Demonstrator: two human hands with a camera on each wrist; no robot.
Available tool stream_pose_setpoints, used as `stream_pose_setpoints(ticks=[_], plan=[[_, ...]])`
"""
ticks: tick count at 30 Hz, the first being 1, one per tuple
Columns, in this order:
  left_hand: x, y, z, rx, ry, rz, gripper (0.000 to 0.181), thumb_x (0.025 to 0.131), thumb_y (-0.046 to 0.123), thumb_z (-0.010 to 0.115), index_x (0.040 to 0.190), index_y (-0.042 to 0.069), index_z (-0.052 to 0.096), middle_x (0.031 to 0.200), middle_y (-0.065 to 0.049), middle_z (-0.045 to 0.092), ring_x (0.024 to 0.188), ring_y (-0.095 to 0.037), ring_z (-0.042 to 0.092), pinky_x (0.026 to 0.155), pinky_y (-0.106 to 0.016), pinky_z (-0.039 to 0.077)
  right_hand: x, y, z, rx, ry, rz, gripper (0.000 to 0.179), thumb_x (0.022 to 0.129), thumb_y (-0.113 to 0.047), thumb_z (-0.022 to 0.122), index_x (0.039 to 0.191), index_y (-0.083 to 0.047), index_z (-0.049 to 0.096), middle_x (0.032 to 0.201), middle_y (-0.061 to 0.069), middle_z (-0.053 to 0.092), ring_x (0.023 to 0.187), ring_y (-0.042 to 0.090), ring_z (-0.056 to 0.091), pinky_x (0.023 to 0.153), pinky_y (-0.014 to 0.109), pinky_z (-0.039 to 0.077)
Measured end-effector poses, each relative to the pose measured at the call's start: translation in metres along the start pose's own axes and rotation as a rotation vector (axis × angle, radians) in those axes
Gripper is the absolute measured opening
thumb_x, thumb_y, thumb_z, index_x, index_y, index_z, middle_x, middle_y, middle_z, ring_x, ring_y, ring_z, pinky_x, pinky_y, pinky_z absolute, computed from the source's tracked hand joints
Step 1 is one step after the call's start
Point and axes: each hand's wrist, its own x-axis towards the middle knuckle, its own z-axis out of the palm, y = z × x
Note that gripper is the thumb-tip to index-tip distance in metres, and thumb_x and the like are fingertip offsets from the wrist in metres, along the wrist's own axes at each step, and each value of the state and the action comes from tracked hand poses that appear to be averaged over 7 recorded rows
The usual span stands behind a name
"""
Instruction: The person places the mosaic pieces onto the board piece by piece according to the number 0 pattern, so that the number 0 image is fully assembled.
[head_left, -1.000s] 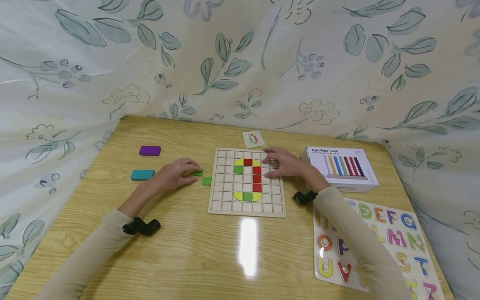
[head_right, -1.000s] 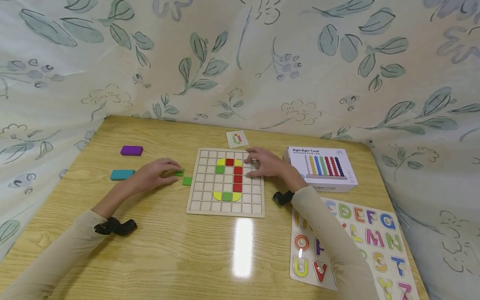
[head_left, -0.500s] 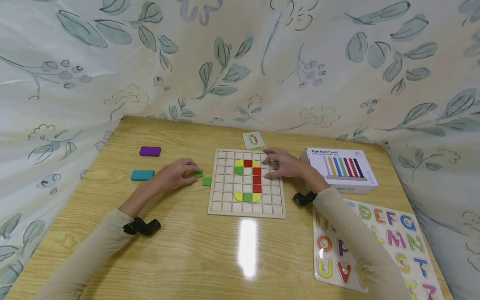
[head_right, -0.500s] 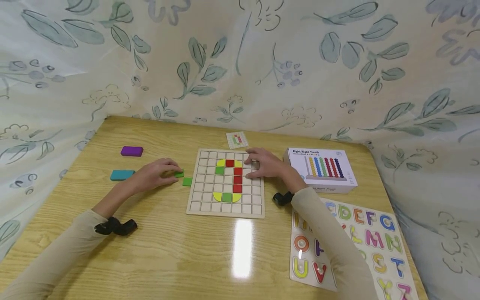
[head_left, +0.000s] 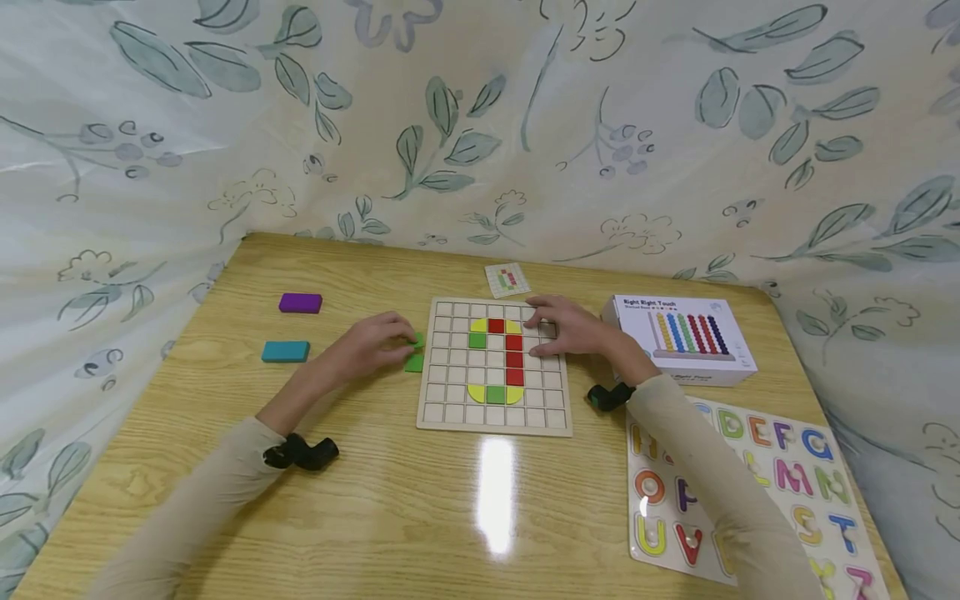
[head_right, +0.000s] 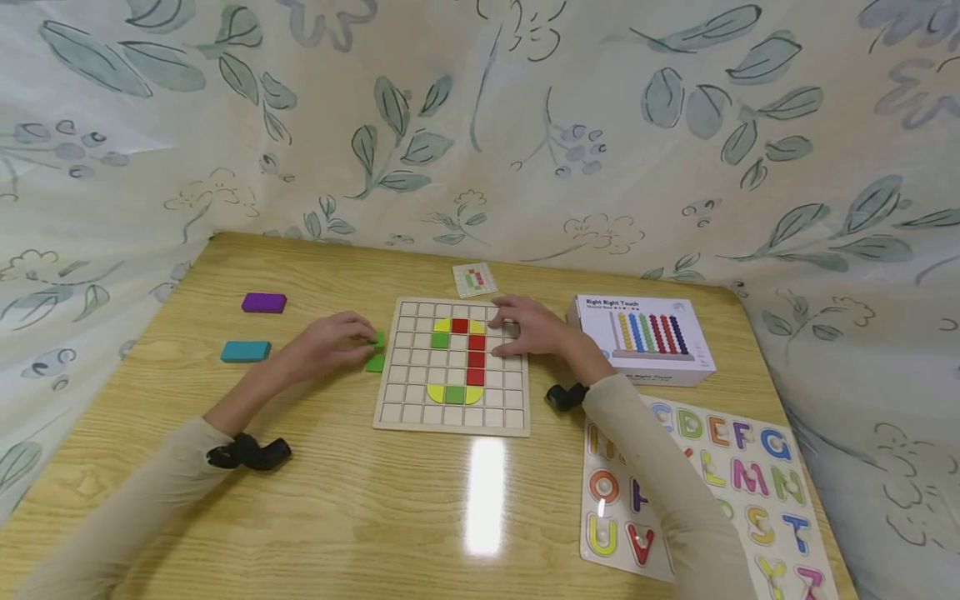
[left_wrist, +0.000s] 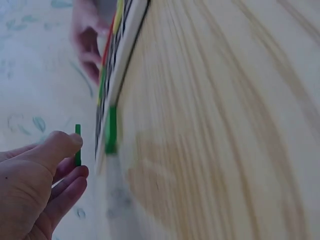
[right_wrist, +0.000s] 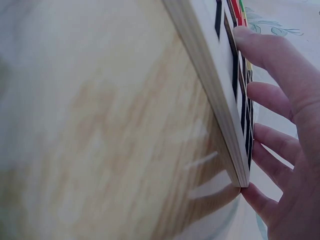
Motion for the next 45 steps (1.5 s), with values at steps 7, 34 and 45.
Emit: stream_pose_setpoints(ticks=[7, 34, 45], plan=[[0.025, 0.02, 0.016, -0.026, -0.048, 0.042, 0.016, 0.085, 0.007, 0.072, 0.101, 0.006, 0.071, 0.103, -0.007, 0.064, 0.09, -0.017, 0.063, 0.078, -0.029, 0.056, -0.002, -0.001, -0.002, 0.002, 0.009, -0.011, 0.044, 0.08, -0.044, 0.077, 0.116, -0.02, 0.065, 0.158, 0.008, 0.031, 0.147, 0.036, 0.023, 0.117, 0.059, 0.024], [0.071, 0.049, 0.041, 0.158, -0.239, 0.201, 0.014, 0.092, 0.015, 0.067, 0.1, 0.007, 0.076, 0.104, -0.006, 0.068, 0.096, -0.016, 0.063, 0.087, -0.026, 0.054, -0.001, -0.002, 0.0, -0.013, 0.003, -0.011, 0.045, 0.08, -0.046, 0.076, 0.116, -0.022, 0.065, 0.157, 0.008, 0.033, 0.146, 0.034, 0.025, 0.116, 0.057, 0.026], [0.078, 0.051, 0.038, 0.13, -0.363, 0.114, 0.016, 0.093, 0.017, 0.064, 0.104, 0.011, 0.075, 0.108, -0.003, 0.068, 0.101, -0.014, 0.062, 0.092, -0.026, 0.052, 0.001, 0.002, 0.001, -0.008, 0.013, -0.011, 0.045, 0.079, -0.047, 0.077, 0.115, -0.023, 0.066, 0.157, 0.007, 0.033, 0.146, 0.034, 0.026, 0.116, 0.058, 0.026]])
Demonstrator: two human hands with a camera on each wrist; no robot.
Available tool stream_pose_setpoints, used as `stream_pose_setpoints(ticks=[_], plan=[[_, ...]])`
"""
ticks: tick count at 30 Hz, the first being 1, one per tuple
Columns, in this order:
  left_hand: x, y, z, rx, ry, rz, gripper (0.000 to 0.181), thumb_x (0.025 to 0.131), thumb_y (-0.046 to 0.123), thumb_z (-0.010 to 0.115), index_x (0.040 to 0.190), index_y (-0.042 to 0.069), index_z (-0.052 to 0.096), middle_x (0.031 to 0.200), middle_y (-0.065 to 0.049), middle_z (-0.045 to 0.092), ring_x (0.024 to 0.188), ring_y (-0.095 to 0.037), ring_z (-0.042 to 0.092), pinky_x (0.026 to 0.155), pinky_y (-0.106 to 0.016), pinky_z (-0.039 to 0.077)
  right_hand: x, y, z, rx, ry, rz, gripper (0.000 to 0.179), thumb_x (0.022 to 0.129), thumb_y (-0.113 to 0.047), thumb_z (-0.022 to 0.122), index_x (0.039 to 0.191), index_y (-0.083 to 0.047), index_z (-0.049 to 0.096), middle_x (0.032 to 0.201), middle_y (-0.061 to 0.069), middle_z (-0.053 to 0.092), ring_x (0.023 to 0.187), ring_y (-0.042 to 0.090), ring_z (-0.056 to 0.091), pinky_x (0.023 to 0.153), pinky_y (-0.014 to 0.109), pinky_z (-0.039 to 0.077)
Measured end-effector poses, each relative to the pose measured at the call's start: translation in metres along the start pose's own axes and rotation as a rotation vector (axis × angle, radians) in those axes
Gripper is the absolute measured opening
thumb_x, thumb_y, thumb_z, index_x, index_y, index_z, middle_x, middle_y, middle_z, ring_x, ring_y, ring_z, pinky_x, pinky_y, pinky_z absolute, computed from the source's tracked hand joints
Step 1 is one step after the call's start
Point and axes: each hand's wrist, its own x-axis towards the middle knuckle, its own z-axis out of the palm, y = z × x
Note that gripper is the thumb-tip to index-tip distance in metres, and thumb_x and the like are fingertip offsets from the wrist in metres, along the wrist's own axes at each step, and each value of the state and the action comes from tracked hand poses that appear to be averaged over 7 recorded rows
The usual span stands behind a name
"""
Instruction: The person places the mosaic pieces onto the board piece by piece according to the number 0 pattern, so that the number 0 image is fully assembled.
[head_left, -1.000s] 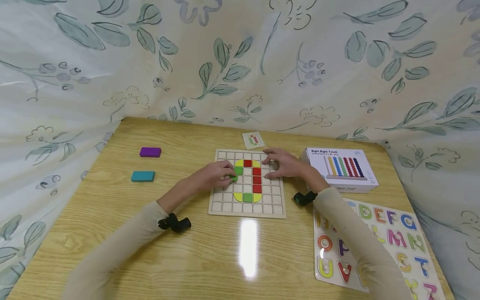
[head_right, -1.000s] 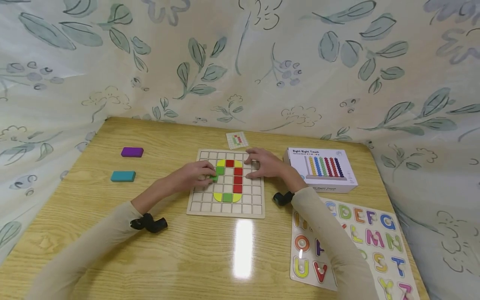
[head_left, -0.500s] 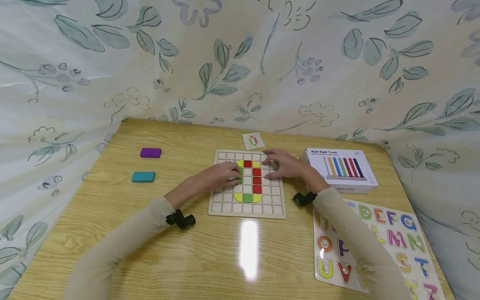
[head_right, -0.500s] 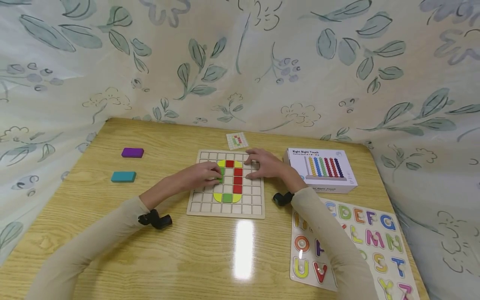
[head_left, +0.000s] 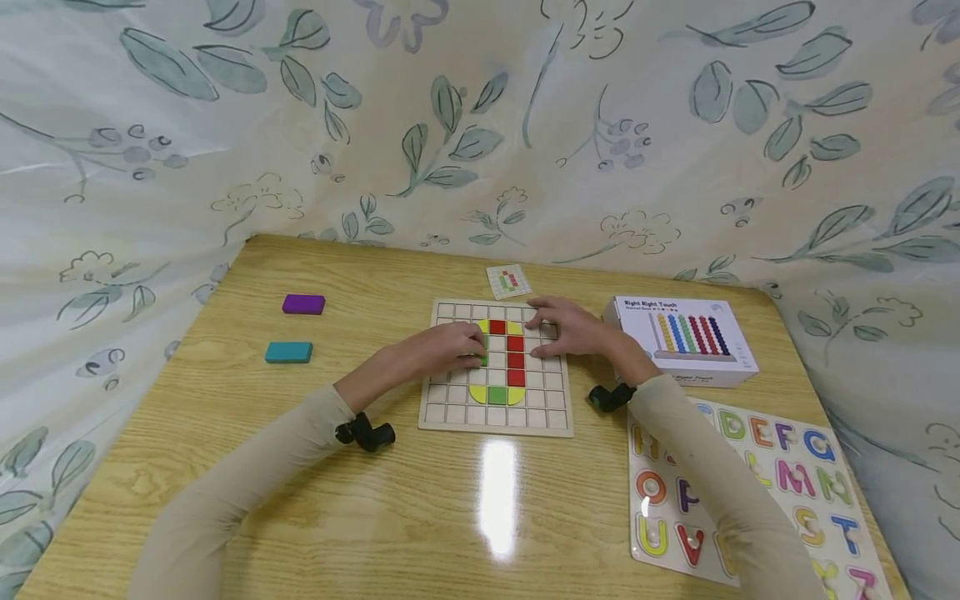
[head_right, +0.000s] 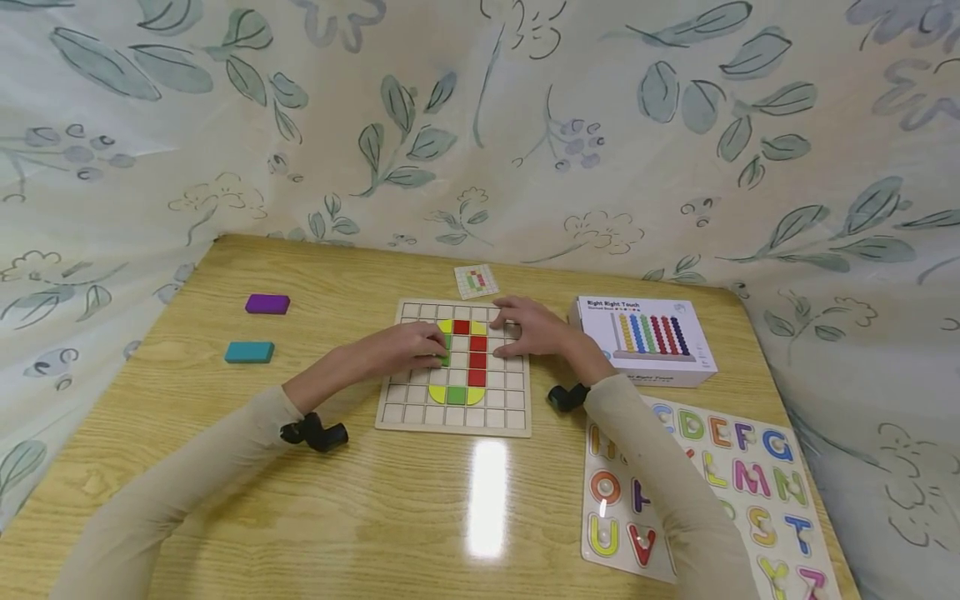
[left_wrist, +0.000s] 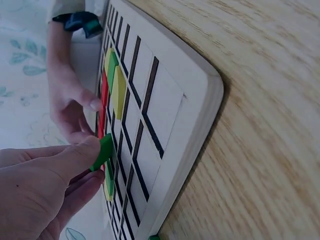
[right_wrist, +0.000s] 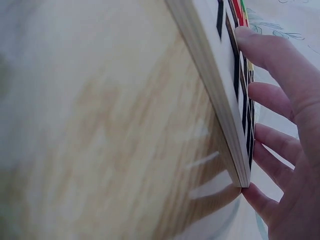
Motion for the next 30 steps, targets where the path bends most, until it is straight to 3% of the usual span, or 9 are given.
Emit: stream_pose_setpoints(ticks=[12, 23, 30], plan=[[-0.0003, 0.0007, -0.0013, -0.018, 0.026, -0.005, 0.013, 0.092, 0.017, 0.066, 0.101, 0.011, 0.074, 0.105, -0.002, 0.07, 0.1, -0.014, 0.064, 0.092, -0.027, 0.053, 0.0004, 0.0008, 0.0003, -0.003, -0.002, 0.001, 0.044, 0.08, -0.046, 0.076, 0.115, -0.022, 0.065, 0.157, 0.007, 0.032, 0.147, 0.034, 0.025, 0.117, 0.057, 0.025], [-0.0006, 0.0005, -0.0028, 0.024, 0.065, 0.038, 0.011, 0.091, 0.016, 0.068, 0.096, 0.01, 0.075, 0.102, -0.003, 0.071, 0.1, -0.015, 0.065, 0.091, -0.028, 0.054, 0.0002, 0.0004, -0.0014, -0.011, 0.004, -0.01, 0.046, 0.079, -0.046, 0.077, 0.116, -0.022, 0.066, 0.156, 0.009, 0.034, 0.146, 0.036, 0.026, 0.116, 0.058, 0.027], [0.0001, 0.0005, -0.0017, 0.045, 0.046, 0.025, 0.01, 0.09, 0.016, 0.069, 0.094, 0.01, 0.075, 0.1, -0.003, 0.071, 0.098, -0.016, 0.065, 0.091, -0.029, 0.054, -0.0001, -0.0004, -0.0015, -0.001, -0.003, 0.001, 0.047, 0.079, -0.047, 0.076, 0.117, -0.022, 0.065, 0.157, 0.008, 0.033, 0.146, 0.035, 0.025, 0.116, 0.058, 0.026]])
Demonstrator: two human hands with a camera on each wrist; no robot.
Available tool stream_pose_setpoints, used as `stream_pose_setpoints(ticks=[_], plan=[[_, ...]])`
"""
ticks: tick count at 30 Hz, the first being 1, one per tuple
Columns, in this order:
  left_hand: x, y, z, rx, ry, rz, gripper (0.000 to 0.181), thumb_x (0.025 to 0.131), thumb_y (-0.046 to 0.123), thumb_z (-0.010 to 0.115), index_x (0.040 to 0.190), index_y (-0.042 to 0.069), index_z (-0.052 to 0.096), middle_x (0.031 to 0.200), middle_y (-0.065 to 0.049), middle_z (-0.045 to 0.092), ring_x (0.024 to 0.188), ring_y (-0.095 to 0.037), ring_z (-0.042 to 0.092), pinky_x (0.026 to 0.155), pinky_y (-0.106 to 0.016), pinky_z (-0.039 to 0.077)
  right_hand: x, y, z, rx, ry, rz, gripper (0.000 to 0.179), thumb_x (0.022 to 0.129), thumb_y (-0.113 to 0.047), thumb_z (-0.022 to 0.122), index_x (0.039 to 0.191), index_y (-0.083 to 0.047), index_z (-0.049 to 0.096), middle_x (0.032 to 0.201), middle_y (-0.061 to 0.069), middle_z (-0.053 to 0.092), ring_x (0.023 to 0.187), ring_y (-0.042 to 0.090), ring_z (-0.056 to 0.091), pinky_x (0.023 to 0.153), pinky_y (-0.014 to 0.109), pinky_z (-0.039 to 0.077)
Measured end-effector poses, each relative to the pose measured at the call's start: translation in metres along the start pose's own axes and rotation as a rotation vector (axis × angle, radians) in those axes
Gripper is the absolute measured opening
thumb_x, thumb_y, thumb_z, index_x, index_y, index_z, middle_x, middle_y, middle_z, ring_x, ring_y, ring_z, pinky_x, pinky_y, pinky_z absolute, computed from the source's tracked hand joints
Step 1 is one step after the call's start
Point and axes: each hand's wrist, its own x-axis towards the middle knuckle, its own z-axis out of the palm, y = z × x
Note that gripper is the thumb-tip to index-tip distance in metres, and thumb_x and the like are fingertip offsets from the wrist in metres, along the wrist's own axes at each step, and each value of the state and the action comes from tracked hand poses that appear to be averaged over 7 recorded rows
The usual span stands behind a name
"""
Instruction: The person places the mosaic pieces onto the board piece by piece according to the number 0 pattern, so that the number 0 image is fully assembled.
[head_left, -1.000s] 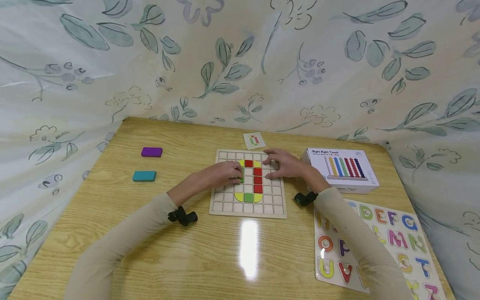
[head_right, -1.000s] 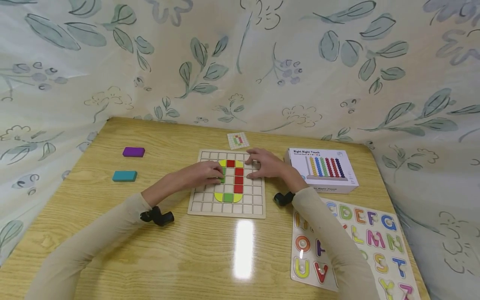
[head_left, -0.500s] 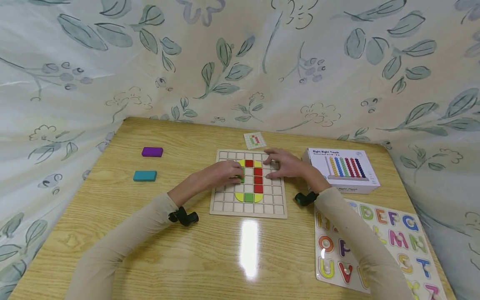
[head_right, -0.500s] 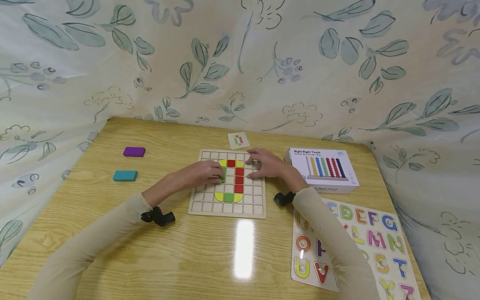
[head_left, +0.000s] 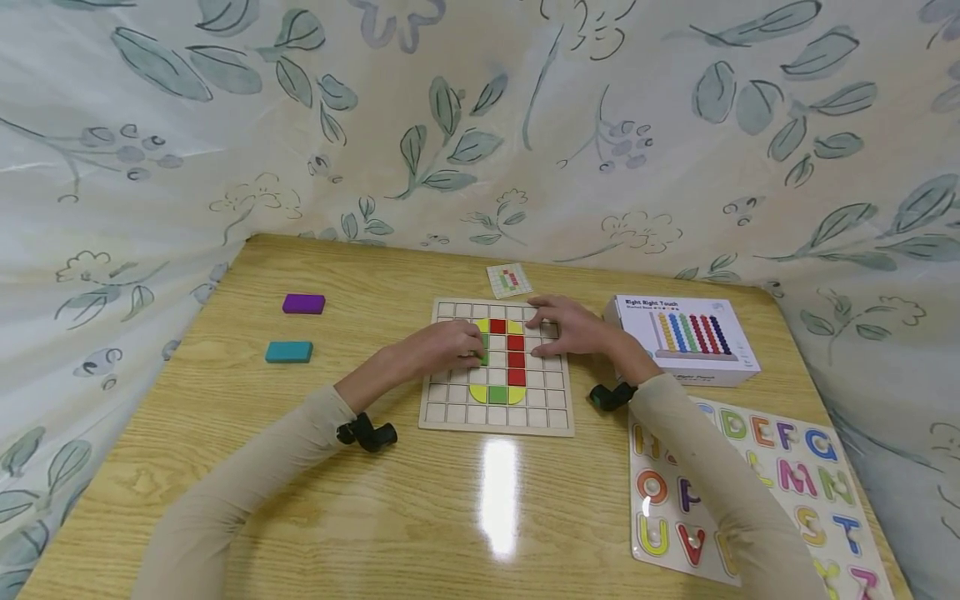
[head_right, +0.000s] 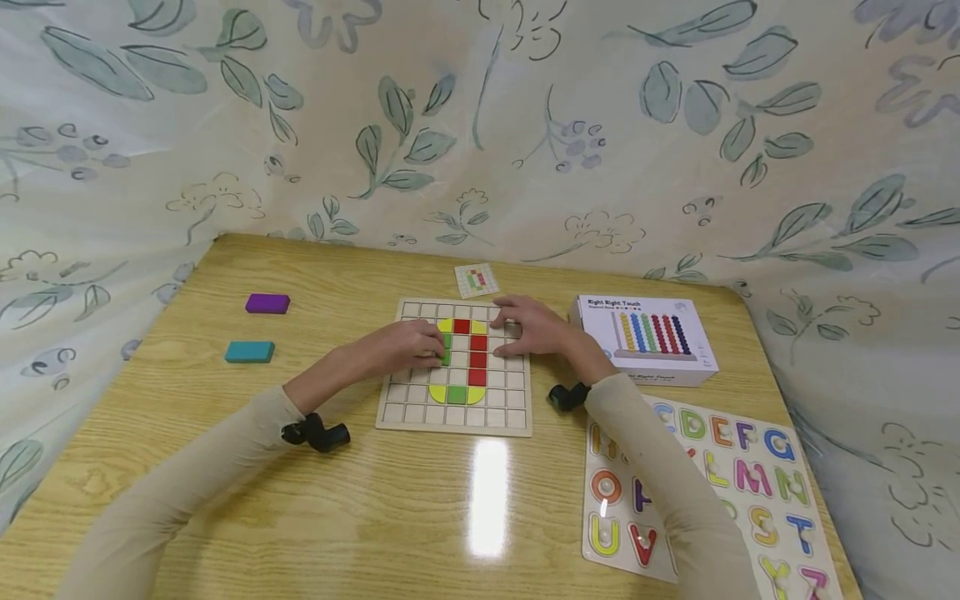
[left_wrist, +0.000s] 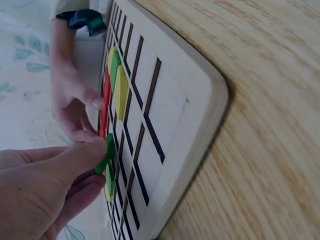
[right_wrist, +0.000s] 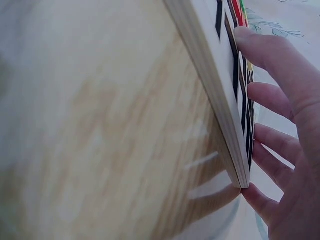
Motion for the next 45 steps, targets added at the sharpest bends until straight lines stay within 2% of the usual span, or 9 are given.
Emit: stream_pose_setpoints(ticks=[6, 9, 12, 17, 21, 25, 31, 38, 45], plan=[[0.001, 0.002, 0.002, 0.092, -0.053, -0.007, 0.011, 0.09, 0.019, 0.07, 0.092, 0.012, 0.077, 0.1, -0.003, 0.07, 0.095, -0.016, 0.063, 0.086, -0.027, 0.054, 0.0, 0.0, 0.001, -0.002, 0.003, -0.006, 0.045, 0.08, -0.046, 0.076, 0.116, -0.022, 0.066, 0.156, 0.008, 0.034, 0.146, 0.035, 0.026, 0.116, 0.058, 0.025], [-0.005, 0.004, -0.001, 0.119, -0.043, -0.022, 0.013, 0.09, 0.023, 0.07, 0.094, 0.014, 0.077, 0.104, -0.004, 0.065, 0.095, -0.017, 0.057, 0.081, -0.027, 0.053, 0.001, -0.001, 0.001, -0.001, 0.004, -0.018, 0.045, 0.079, -0.046, 0.077, 0.115, -0.021, 0.066, 0.156, 0.009, 0.034, 0.146, 0.035, 0.026, 0.116, 0.058, 0.026], [-0.021, 0.001, -0.008, 0.081, 0.023, -0.081, 0.016, 0.09, 0.025, 0.07, 0.099, 0.013, 0.076, 0.107, -0.006, 0.06, 0.095, -0.018, 0.054, 0.078, -0.028, 0.051, 0.001, -0.002, 0.001, -0.004, 0.001, -0.021, 0.045, 0.079, -0.047, 0.077, 0.115, -0.021, 0.066, 0.157, 0.009, 0.033, 0.146, 0.035, 0.025, 0.116, 0.058, 0.026], [-0.059, -0.014, -0.012, -0.006, 0.132, -0.185, 0.024, 0.087, 0.022, 0.073, 0.106, 0.008, 0.074, 0.105, -0.006, 0.062, 0.092, -0.017, 0.058, 0.076, -0.03, 0.053, 0.001, -0.004, -0.002, -0.013, -0.003, -0.001, 0.046, 0.079, -0.046, 0.077, 0.116, -0.022, 0.065, 0.157, 0.007, 0.032, 0.147, 0.035, 0.024, 0.117, 0.058, 0.025], [-0.083, -0.023, -0.009, -0.07, 0.171, -0.207, 0.03, 0.083, 0.019, 0.077, 0.109, 0.005, 0.072, 0.103, -0.008, 0.066, 0.09, -0.019, 0.063, 0.077, -0.031, 0.056, 0.001, -0.003, -0.003, -0.013, -0.003, 0.009, 0.045, 0.079, -0.046, 0.077, 0.116, -0.022, 0.065, 0.158, 0.006, 0.031, 0.147, 0.034, 0.023, 0.117, 0.057, 0.024], [-0.097, -0.023, -0.005, -0.127, 0.186, -0.222, 0.032, 0.083, 0.02, 0.077, 0.111, 0.006, 0.071, 0.103, -0.007, 0.067, 0.09, -0.017, 0.064, 0.077, -0.032, 0.056, 0.0, -0.002, -0.003, -0.01, 0.001, 0.005, 0.045, 0.079, -0.046, 0.077, 0.116, -0.022, 0.065, 0.158, 0.006, 0.031, 0.147, 0.034, 0.023, 0.117, 0.057, 0.024], [-0.104, -0.023, 0.001, -0.149, 0.198, -0.234, 0.032, 0.083, 0.019, 0.077, 0.112, 0.007, 0.071, 0.106, -0.006, 0.067, 0.093, -0.016, 0.064, 0.079, -0.032, 0.056, 0.0, -0.001, -0.001, 0.0, 0.0, 0.001, 0.045, 0.079, -0.045, 0.077, 0.116, -0.022, 0.065, 0.157, 0.007, 0.032, 0.147, 0.035, 0.023, 0.117, 0.058, 0.024], [-0.104, -0.023, 0.004, -0.146, 0.186, -0.215, 0.031, 0.083, 0.017, 0.077, 0.112, 0.007, 0.071, 0.111, -0.007, 0.069, 0.102, -0.02, 0.065, 0.086, -0.034, 0.056, 0.001, -0.001, 0.0, -0.001, -0.004, -0.005, 0.044, 0.08, -0.046, 0.076, 0.115, -0.022, 0.065, 0.157, 0.007, 0.032, 0.147, 0.035, 0.024, 0.117, 0.058, 0.025], [-0.104, -0.022, 0.003, -0.133, 0.183, -0.211, 0.031, 0.084, 0.015, 0.076, 0.113, 0.007, 0.071, 0.112, -0.007, 0.068, 0.102, -0.02, 0.065, 0.086, -0.033, 0.056, 0.0, -0.001, 0.0, -0.001, -0.007, 0.003, 0.045, 0.08, -0.045, 0.076, 0.116, -0.021, 0.065, 0.158, 0.007, 0.031, 0.147, 0.035, 0.024, 0.117, 0.058, 0.025]])
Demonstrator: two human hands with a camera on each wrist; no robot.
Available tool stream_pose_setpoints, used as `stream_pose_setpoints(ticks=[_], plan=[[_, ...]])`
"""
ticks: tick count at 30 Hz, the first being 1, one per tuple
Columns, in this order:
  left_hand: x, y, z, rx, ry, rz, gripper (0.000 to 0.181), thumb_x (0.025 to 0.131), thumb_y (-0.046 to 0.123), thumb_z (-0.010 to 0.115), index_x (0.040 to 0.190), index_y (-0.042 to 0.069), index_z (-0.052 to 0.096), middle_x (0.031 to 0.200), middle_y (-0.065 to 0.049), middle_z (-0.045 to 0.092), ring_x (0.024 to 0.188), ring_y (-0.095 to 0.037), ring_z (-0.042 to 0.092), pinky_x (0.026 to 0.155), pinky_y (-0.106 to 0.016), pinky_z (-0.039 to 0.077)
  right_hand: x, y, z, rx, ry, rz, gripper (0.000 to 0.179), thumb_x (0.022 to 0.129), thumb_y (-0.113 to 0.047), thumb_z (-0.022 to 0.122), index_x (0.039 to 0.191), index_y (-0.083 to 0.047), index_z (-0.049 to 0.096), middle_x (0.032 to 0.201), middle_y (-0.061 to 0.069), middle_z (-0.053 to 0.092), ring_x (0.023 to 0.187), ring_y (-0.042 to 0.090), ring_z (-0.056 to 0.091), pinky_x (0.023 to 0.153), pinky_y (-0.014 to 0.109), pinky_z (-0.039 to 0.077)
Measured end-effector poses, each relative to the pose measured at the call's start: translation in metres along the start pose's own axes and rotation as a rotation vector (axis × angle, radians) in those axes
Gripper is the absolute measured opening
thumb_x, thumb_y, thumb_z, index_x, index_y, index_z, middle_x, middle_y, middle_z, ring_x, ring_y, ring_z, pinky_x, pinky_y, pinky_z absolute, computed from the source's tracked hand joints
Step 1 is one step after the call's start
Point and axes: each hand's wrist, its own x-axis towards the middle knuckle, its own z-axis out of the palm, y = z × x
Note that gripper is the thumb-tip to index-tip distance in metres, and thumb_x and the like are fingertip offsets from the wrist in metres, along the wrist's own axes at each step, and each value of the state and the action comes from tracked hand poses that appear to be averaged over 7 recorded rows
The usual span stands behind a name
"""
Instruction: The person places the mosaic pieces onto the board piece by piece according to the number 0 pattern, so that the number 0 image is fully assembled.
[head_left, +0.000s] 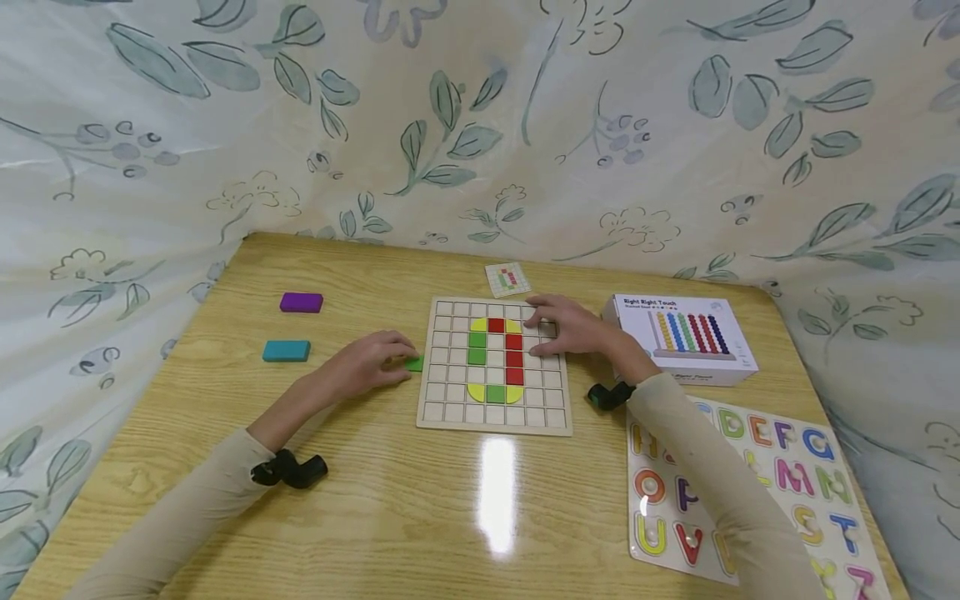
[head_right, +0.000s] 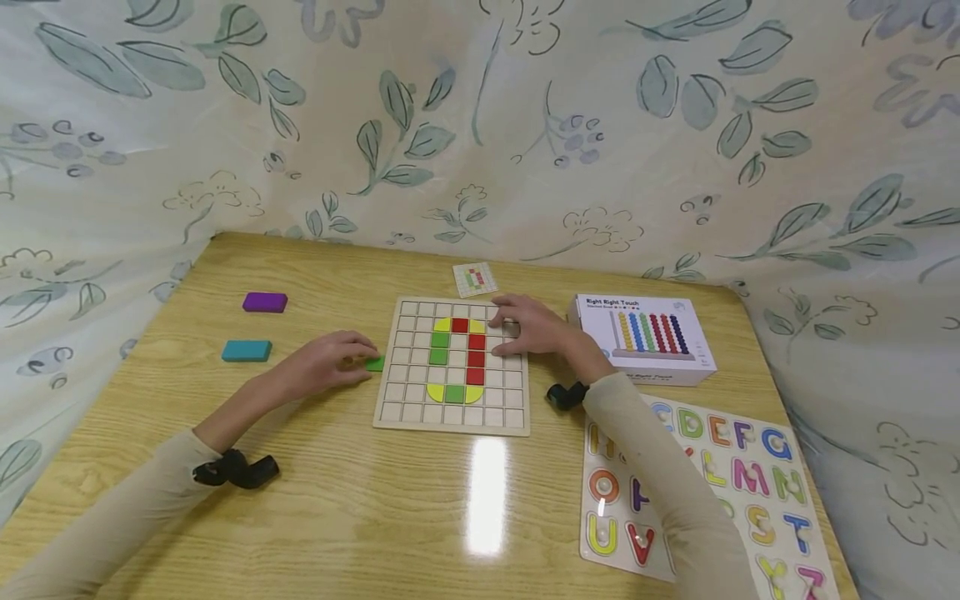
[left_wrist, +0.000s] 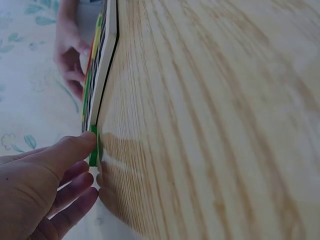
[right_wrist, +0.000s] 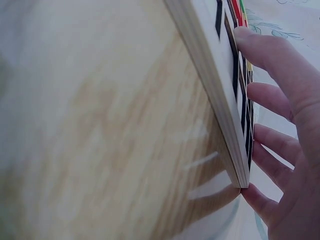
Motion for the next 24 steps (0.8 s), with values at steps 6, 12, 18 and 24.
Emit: stream_pose_setpoints(ticks=[6, 12, 18, 24], plan=[[0.001, -0.001, 0.0, -0.003, -0.01, -0.01, 0.031, 0.084, 0.017, 0.076, 0.113, 0.007, 0.071, 0.113, -0.007, 0.067, 0.104, -0.02, 0.064, 0.087, -0.032, 0.056, 0.001, 0.002, 0.0, -0.001, -0.001, -0.001, 0.046, 0.079, -0.047, 0.076, 0.116, -0.022, 0.065, 0.158, 0.007, 0.031, 0.147, 0.035, 0.023, 0.117, 0.058, 0.024], [0.005, 0.001, -0.001, -0.014, -0.045, -0.024, 0.032, 0.085, 0.016, 0.075, 0.115, 0.007, 0.07, 0.115, -0.007, 0.068, 0.107, -0.021, 0.063, 0.091, -0.034, 0.055, 0.001, 0.003, 0.001, -0.002, 0.006, -0.009, 0.046, 0.079, -0.048, 0.076, 0.116, -0.022, 0.065, 0.157, 0.008, 0.032, 0.147, 0.036, 0.024, 0.116, 0.058, 0.025], [0.006, 0.001, -0.001, -0.013, -0.064, -0.044, 0.029, 0.086, 0.016, 0.074, 0.114, 0.008, 0.071, 0.113, -0.007, 0.069, 0.105, -0.02, 0.064, 0.088, -0.034, 0.055, 0.001, 0.004, 0.002, 0.002, 0.014, -0.017, 0.046, 0.079, -0.048, 0.076, 0.115, -0.021, 0.066, 0.156, 0.009, 0.033, 0.146, 0.036, 0.025, 0.116, 0.059, 0.024], [0.013, 0.006, -0.003, 0.037, 0.028, 0.037, 0.024, 0.081, 0.01, 0.077, 0.104, 0.005, 0.074, 0.102, -0.007, 0.072, 0.096, -0.021, 0.067, 0.084, -0.035, 0.057, 0.001, 0.004, 0.002, -0.009, 0.017, -0.015, 0.046, 0.079, -0.047, 0.076, 0.114, -0.021, 0.066, 0.156, 0.009, 0.034, 0.146, 0.036, 0.026, 0.116, 0.058, 0.025]])
